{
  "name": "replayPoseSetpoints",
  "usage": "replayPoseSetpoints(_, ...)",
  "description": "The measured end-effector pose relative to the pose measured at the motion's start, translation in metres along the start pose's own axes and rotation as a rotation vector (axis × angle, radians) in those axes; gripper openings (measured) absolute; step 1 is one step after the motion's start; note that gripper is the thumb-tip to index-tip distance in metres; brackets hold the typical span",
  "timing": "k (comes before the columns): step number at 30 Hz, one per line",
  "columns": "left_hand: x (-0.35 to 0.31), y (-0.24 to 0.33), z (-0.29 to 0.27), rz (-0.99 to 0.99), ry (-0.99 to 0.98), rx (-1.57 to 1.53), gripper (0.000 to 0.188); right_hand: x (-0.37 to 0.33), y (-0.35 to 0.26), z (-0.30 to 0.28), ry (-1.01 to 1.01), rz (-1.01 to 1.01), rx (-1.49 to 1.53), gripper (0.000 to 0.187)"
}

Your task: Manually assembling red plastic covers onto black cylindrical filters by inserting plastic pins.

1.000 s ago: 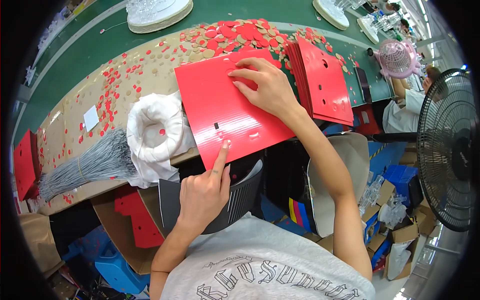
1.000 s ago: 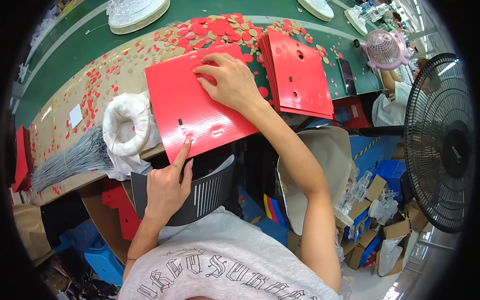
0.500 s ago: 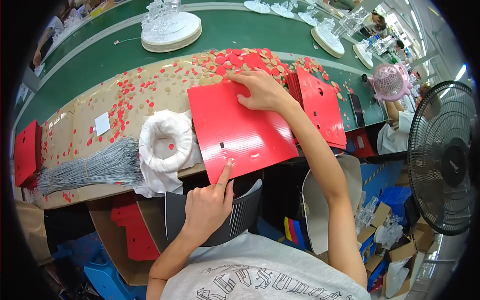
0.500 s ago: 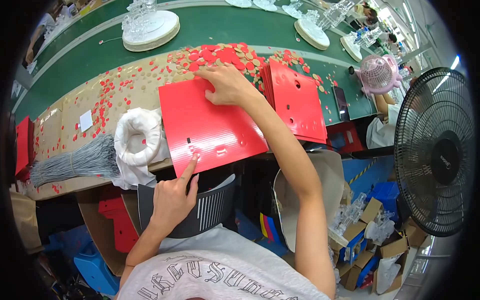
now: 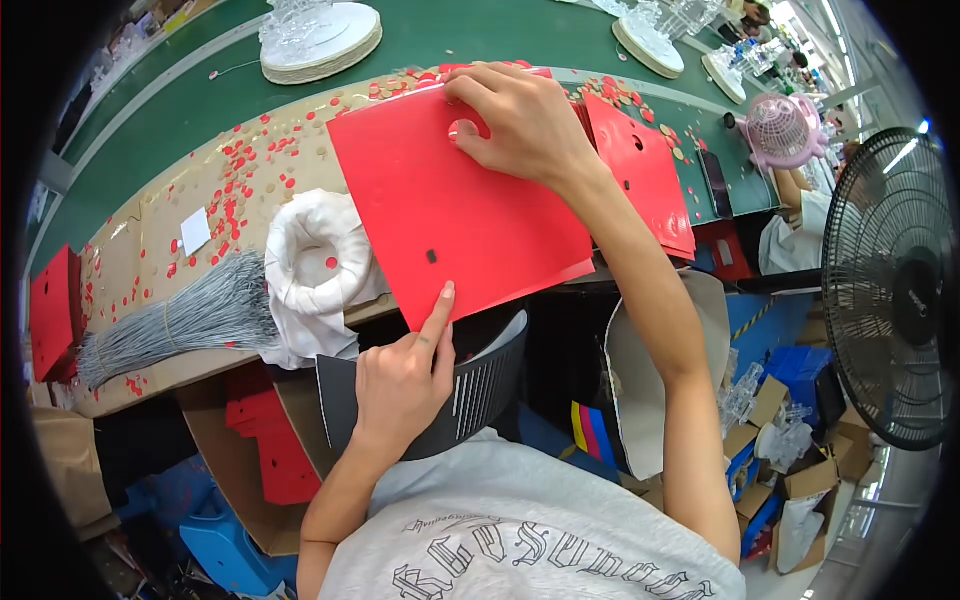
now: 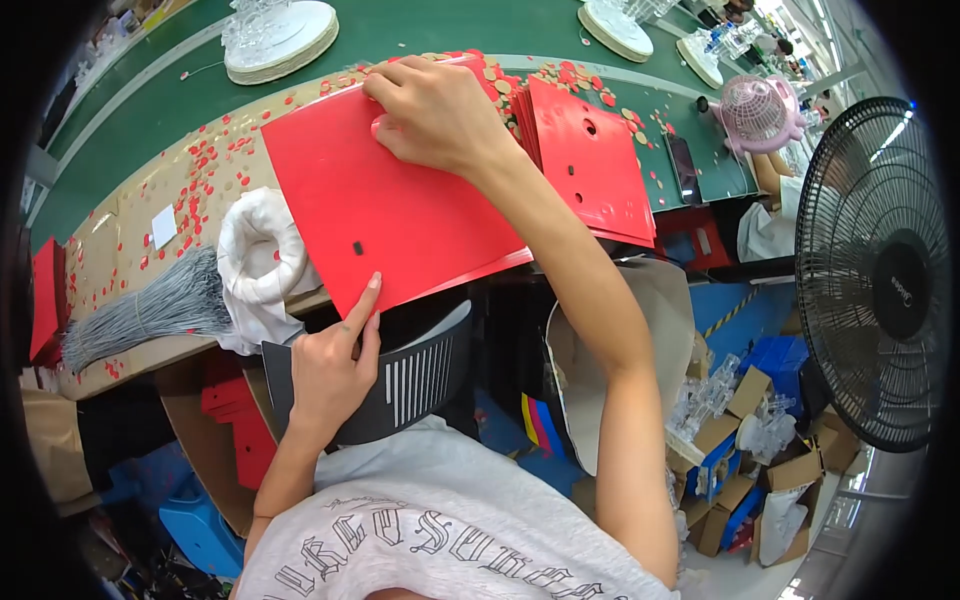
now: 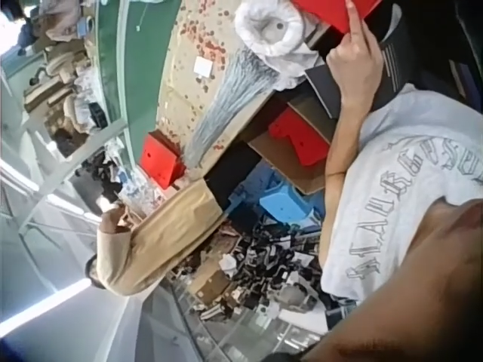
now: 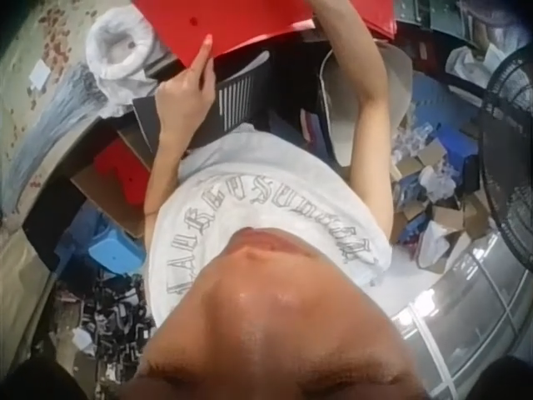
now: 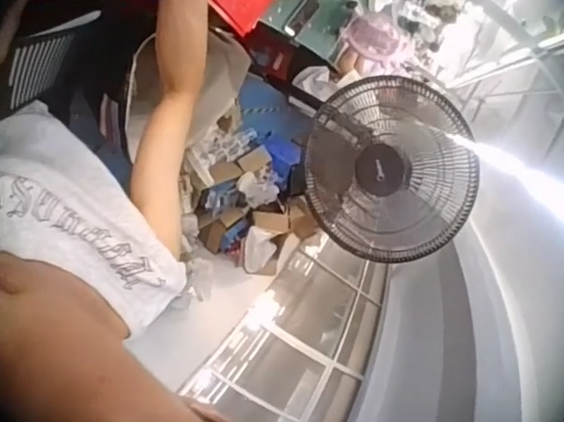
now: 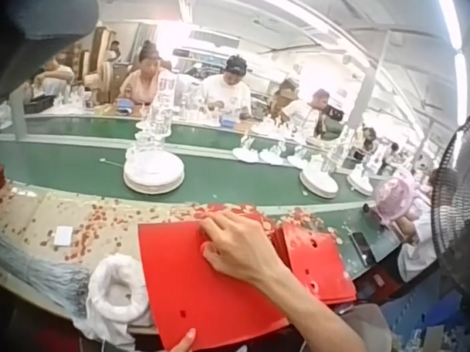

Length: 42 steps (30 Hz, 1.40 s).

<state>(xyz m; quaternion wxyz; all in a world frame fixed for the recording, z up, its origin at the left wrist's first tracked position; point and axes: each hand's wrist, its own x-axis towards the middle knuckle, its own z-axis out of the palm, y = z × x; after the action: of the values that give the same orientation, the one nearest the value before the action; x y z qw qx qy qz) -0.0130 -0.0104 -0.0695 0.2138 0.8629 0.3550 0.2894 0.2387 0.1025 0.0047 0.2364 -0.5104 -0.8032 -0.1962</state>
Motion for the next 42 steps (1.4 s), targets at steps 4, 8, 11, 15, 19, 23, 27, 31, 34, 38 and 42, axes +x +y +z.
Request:
replayPoseSetpoints(4,0.0,-0.004,0.008,0.038,0.035,0.047,0.05,-0.003,-0.001,0.007,0.082,-0.059,-0.017,0.021)
replayPoseSetpoints(8,-0.004,-0.002,0.007,0.069,0.062,0.087,0.05,-0.004,-0.01,0.006,0.024,0.004,-0.045,0.019)
replayPoseSetpoints(11,0.003,0.002,0.007,0.079,0.062,0.047,0.046,-0.005,-0.007,0.004,0.03,0.01,-0.043,0.02)
replayPoseSetpoints(15,0.001,0.001,-0.004,0.218,0.142,-0.109,0.045,0.009,-0.006,-0.019,0.268,-0.036,-0.004,0.015)
replayPoseSetpoints(19,-0.004,0.017,-0.019,0.191,0.069,-0.237,0.034,0.034,0.049,-0.083,0.405,0.237,0.187,0.02)
replayPoseSetpoints(23,-0.002,0.018,-0.009,0.19,0.021,-0.336,0.029,-0.019,0.165,-0.108,0.255,0.359,0.209,0.024)
replayPoseSetpoints(27,-0.003,0.02,-0.007,0.095,-0.017,-0.372,0.023,-0.106,0.21,-0.086,-0.038,0.404,0.001,0.017)
replayPoseSetpoints(31,-0.002,0.015,-0.001,0.087,-0.068,-0.385,0.022,-0.158,0.194,-0.066,-0.18,0.559,0.069,0.023)
replayPoseSetpoints(34,0.003,0.015,0.0,0.075,-0.052,-0.385,0.019,-0.162,0.185,-0.052,-0.183,0.62,0.131,0.021)
replayPoseSetpoints(38,0.007,0.019,0.001,0.078,-0.046,-0.395,0.019,-0.178,0.2,-0.045,-0.176,0.631,0.127,0.02)
replayPoseSetpoints(42,0.003,0.019,0.0,0.051,-0.048,-0.4,0.018,-0.181,0.199,-0.032,-0.219,0.659,0.126,0.02)
